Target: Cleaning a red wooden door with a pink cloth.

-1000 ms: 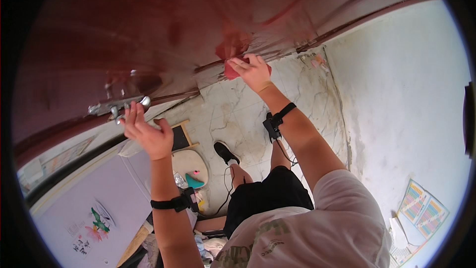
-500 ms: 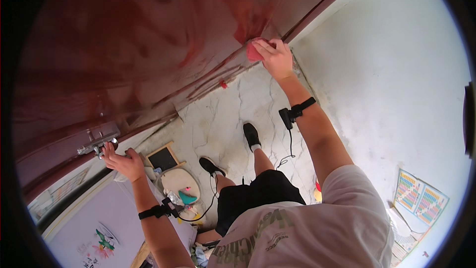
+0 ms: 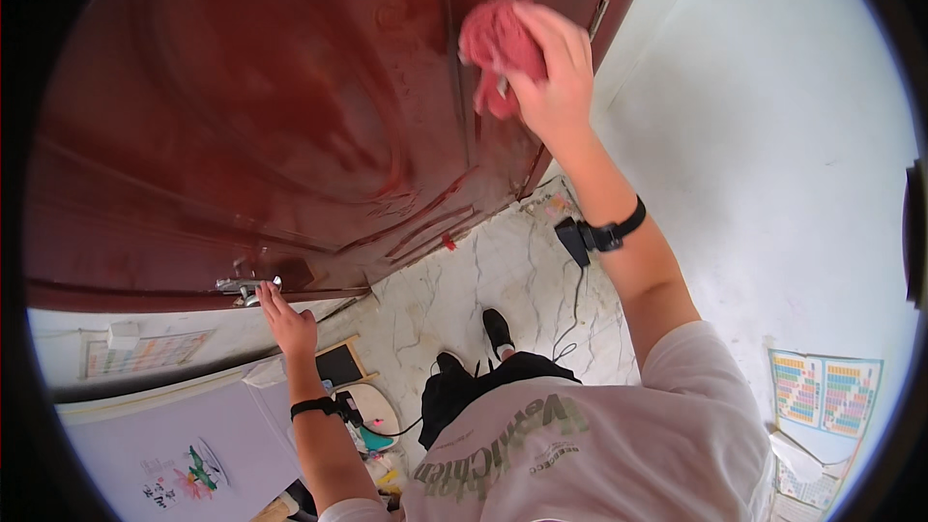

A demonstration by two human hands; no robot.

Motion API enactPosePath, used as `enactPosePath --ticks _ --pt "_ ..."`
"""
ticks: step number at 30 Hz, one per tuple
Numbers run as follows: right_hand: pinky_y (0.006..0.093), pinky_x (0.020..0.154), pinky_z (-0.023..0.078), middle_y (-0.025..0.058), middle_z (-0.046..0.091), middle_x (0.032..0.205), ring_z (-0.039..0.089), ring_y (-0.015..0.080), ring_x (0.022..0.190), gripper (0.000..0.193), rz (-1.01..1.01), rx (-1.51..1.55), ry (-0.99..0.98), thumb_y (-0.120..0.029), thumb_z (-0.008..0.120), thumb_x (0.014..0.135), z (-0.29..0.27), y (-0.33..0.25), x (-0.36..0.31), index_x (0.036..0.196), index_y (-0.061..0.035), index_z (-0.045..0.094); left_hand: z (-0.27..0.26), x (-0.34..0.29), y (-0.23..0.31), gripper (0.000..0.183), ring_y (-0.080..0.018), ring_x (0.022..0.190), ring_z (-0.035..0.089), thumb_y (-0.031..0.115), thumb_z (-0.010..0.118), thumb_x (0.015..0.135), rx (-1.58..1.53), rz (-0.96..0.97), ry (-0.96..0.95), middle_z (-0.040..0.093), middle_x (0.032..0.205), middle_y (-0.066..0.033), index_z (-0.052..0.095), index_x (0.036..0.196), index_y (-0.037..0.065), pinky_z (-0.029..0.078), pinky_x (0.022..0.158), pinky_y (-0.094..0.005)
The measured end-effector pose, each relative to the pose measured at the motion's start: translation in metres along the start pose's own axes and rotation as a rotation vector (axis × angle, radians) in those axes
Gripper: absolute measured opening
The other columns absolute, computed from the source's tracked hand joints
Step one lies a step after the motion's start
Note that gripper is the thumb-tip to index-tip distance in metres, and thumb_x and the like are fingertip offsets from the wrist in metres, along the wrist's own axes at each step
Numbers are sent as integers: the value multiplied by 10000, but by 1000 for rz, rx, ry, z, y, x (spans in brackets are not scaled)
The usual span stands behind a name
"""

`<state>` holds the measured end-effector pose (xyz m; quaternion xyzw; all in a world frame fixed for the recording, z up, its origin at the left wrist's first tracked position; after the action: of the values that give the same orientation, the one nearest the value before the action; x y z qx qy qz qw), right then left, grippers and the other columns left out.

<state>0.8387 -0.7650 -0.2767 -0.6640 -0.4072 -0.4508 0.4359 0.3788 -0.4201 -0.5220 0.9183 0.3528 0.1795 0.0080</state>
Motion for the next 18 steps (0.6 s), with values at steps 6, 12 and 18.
enactPosePath --ticks 6,12,18 --pt "475 1038 508 119 621 1377 580 389 1211 660 -69 126 274 -113 854 765 52 -52 81 1388 -101 636 -6 -4 0 1080 -439 1661 185 10 724 754 -22 16 -62 239 1780 -216 211 1703 -38 246 1355 -486" --pt "539 1144 411 211 525 1456 478 454 1312 726 13 84 275 -48 818 797 98 -68 12 1462 -4 529 -7 -4 3 1132 -448 1662 171 53 773 762 -76 55 -76 212 1792 -202 172 1718 -19 250 1354 -489" --pt "564 1161 402 242 474 1479 451 493 1350 753 273 -7 98 -34 814 830 122 -82 -103 1493 25 461 -6 -3 3 1120 -447 1665 160 85 758 783 -56 61 -103 194 1794 -219 150 1715 -41 233 1360 -485"
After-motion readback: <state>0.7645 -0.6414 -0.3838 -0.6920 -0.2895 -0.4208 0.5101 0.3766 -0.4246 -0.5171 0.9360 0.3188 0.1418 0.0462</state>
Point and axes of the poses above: each hand's wrist, its own x-axis towards the middle knuckle, its own z-axis out of the palm, y = z × x, the point moved 4 cm from there along x, towards the middle knuckle
